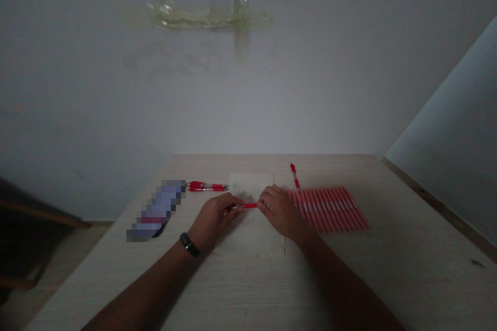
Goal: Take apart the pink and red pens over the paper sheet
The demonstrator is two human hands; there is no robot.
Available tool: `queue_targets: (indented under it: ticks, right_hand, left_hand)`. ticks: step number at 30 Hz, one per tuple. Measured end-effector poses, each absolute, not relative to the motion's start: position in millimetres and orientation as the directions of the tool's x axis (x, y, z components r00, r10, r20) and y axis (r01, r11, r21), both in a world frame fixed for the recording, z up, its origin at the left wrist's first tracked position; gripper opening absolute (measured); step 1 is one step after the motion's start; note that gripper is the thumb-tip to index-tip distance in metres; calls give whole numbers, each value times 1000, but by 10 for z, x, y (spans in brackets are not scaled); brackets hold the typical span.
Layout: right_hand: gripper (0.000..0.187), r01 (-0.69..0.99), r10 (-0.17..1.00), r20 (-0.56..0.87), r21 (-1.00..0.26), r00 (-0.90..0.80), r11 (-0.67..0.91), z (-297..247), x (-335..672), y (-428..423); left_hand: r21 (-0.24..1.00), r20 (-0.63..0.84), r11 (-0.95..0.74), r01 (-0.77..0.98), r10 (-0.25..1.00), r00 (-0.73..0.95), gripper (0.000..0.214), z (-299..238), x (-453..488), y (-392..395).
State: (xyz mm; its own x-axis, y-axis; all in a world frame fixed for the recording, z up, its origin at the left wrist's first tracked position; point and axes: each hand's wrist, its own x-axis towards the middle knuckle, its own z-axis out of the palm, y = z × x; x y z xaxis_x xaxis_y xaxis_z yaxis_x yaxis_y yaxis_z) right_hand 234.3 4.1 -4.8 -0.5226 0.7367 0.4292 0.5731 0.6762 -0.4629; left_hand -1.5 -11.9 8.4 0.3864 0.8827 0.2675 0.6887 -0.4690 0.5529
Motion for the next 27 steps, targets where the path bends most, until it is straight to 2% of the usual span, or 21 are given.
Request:
queue_targets:
  ticks: [6,15,20,27]
  right_hand:
    - [5,555,731,460,-476,-504,682,-77,2349,62]
    - [8,549,745,471,-503,-473,667,-53,2341,34]
    - [26,583,742,428,-460,-516,670,-52,2353,43]
    - [15,555,734,435,-481,-521,679,-91,2347,66]
  left_hand:
    - [555,273,-469,688,883,381,19,61,-16,-114]
    - [550,273,-467,693,884,379,18,94,-6,-119]
    - [559,280,-469,684,883,377,18,87,-2,-123]
    - [556,283,-471,685,882,376,16,65,-3,-112]
